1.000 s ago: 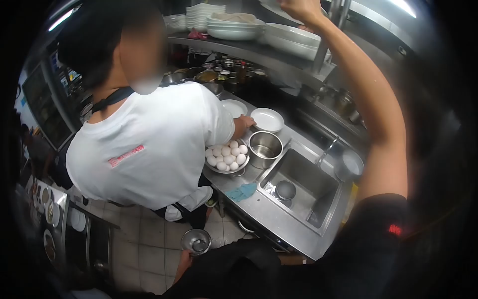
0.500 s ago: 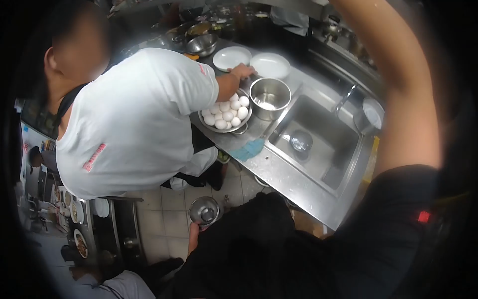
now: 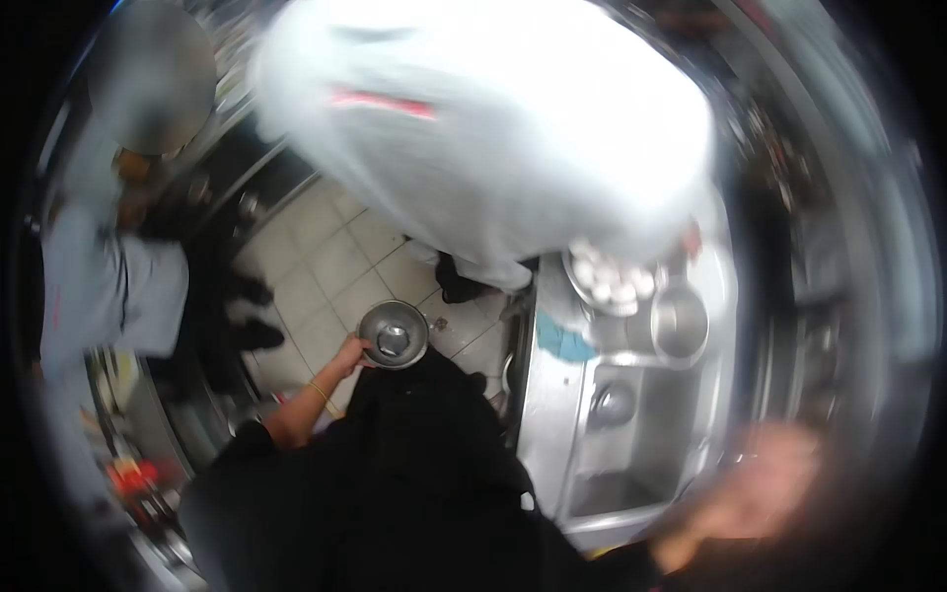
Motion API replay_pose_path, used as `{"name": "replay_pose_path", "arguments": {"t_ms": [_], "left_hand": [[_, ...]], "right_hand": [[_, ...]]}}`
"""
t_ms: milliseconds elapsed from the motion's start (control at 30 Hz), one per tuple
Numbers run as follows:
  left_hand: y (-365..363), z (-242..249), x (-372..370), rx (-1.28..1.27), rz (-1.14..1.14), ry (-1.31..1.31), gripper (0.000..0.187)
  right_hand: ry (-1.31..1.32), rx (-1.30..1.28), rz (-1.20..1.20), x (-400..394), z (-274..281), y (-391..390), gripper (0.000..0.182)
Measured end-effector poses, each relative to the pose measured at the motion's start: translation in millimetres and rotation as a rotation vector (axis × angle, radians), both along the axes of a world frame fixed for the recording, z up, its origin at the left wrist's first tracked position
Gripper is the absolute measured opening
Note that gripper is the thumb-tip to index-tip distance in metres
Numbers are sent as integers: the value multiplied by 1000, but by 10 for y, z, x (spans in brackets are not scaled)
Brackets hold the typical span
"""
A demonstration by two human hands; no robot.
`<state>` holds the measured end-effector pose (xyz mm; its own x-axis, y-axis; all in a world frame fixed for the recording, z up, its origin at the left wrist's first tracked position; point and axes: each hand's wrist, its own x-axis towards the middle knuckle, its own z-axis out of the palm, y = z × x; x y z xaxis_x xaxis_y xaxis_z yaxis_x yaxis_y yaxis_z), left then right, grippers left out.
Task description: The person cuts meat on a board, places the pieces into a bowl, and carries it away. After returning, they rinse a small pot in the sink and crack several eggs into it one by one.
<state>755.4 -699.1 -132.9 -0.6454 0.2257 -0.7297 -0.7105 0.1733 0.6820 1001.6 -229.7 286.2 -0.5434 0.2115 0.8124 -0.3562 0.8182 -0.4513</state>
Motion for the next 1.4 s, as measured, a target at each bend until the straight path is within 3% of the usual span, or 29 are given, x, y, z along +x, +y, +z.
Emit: {"name": "replay_pose_path", "arguments": {"t_ms": [33, 67, 100, 133, 300, 333, 367, 400, 500, 667, 700, 800, 867, 967, 1100, 1167, 1233, 1333, 1367, 1400], "left_hand": [[-22, -32, 30, 35, 60, -1, 48], [-59, -117, 46, 55, 102, -26, 49], [-132, -89, 8, 39, 123, -39, 50], [-163, -94, 18, 12, 150, -10, 50], [-569, 98, -468, 39, 377, 190, 52], [-635, 166, -668, -10, 475, 156, 53], [-828, 141, -878, 0, 432, 175, 49], [-1021, -30, -1064, 68, 397, 249, 44], [-1354, 328, -1634, 304, 459, 379, 40], [-2076, 173, -2223, 112, 278, 313, 40], [-2073, 350, -2240, 159, 319, 271, 44], [-2324, -14, -2440, 208, -65, 180, 44], [-1981, 47, -2421, 278, -196, 243, 32], [-1388, 195, -2422, 402, -443, 39, 26], [-855, 470, -2441, 620, -718, 21, 37], [-679, 349, -2441, 645, -893, -52, 37], [-511, 431, -2434, 659, -1076, -150, 36], [-209, 500, -2323, 603, -1247, -24, 34], [-209, 380, -2319, 589, -1228, 3, 34], [-230, 239, -2334, 495, -1199, 44, 32]], "right_hand": [[-228, -549, 139, -92, -541, -346, 20], [-423, -16, 244, -498, -848, -651, 30], [-790, -262, 405, -738, -1059, -889, 37], [-919, -580, 646, -915, -1443, -1147, 42], [-1210, -640, 1128, -1311, -2824, -2043, 52], [-1274, -616, 1146, -1424, -3020, -2178, 52], [-1324, -579, 1119, -1583, -3199, -2340, 52], [-1373, -536, 1064, -1745, -3382, -2496, 52], [-1460, -411, 886, -2298, -3834, -2999, 52], [-1484, -360, 624, -2931, -4167, -3593, 53], [-1512, -421, 606, -3039, -4200, -3658, 52], [-1465, -473, 325, -3331, -3824, -3839, 52], [-1329, -600, 229, -3268, -3836, -3784, 47], [-1262, -758, -26, -3147, -3569, -3720, 40], [-1053, -895, -362, -2853, -3425, -3885, 26], [-911, -1004, -534, -2616, -3332, -3987, 22], [-636, -1252, -593, -2187, -3532, -3980, 20], [-335, -878, -966, -1382, -3275, -3695, 15], [-307, -597, -1179, -1114, -3057, -3558, 10], [-249, -545, -1369, -1048, -2576, -3464, 10]]}}
